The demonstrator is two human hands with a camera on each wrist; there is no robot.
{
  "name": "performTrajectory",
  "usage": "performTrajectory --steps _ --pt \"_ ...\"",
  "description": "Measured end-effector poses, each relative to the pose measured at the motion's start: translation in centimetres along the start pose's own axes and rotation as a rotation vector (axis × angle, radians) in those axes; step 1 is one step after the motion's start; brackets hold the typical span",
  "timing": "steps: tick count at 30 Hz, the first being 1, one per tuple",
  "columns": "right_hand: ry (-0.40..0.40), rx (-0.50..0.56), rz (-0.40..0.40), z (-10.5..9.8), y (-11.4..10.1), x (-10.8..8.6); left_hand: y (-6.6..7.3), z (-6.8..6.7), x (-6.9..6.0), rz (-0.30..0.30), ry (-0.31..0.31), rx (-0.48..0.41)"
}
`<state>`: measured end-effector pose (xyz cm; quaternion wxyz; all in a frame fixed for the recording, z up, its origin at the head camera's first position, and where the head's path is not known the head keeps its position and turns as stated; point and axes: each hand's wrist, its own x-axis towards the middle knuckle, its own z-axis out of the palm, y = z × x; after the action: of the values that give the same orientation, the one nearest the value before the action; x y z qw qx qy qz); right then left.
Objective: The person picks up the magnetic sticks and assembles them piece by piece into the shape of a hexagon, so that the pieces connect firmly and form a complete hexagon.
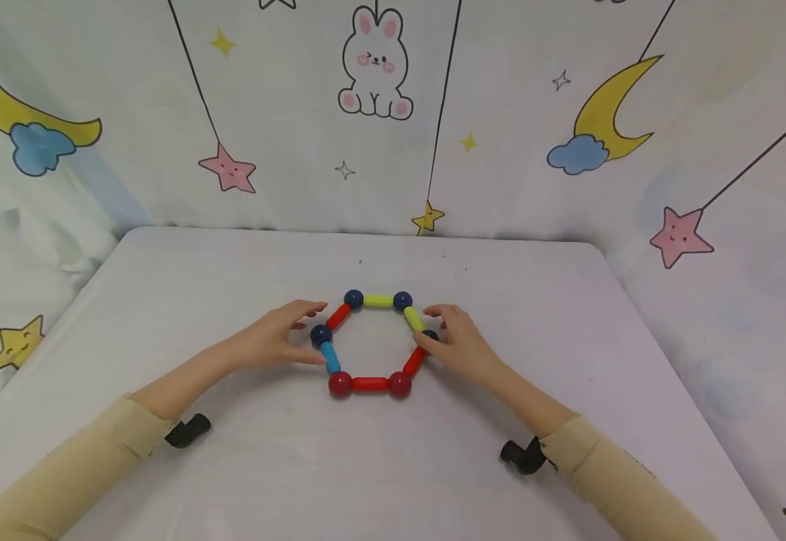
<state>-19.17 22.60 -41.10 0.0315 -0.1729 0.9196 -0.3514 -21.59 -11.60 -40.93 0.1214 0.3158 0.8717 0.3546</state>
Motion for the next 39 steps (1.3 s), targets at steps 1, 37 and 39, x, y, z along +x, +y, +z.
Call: performTrajectory --steps 1,37,39 --pt "-0.014 0.004 0.036 -0.1 0.1 0.1 -0.2 -0.1 0.0 -0.017 -0.002 -0.009" --pt "-0.106 0.010 0.086 -0.4 0.7 1.4 -1.0 0.0 1.0 0.003 0.033 -0.002" --pt "-0.083 -0.011 0.098 -0.8 0.7 1.6 -0.9 -0.3 1.2 -0.011 0.034 -0.005"
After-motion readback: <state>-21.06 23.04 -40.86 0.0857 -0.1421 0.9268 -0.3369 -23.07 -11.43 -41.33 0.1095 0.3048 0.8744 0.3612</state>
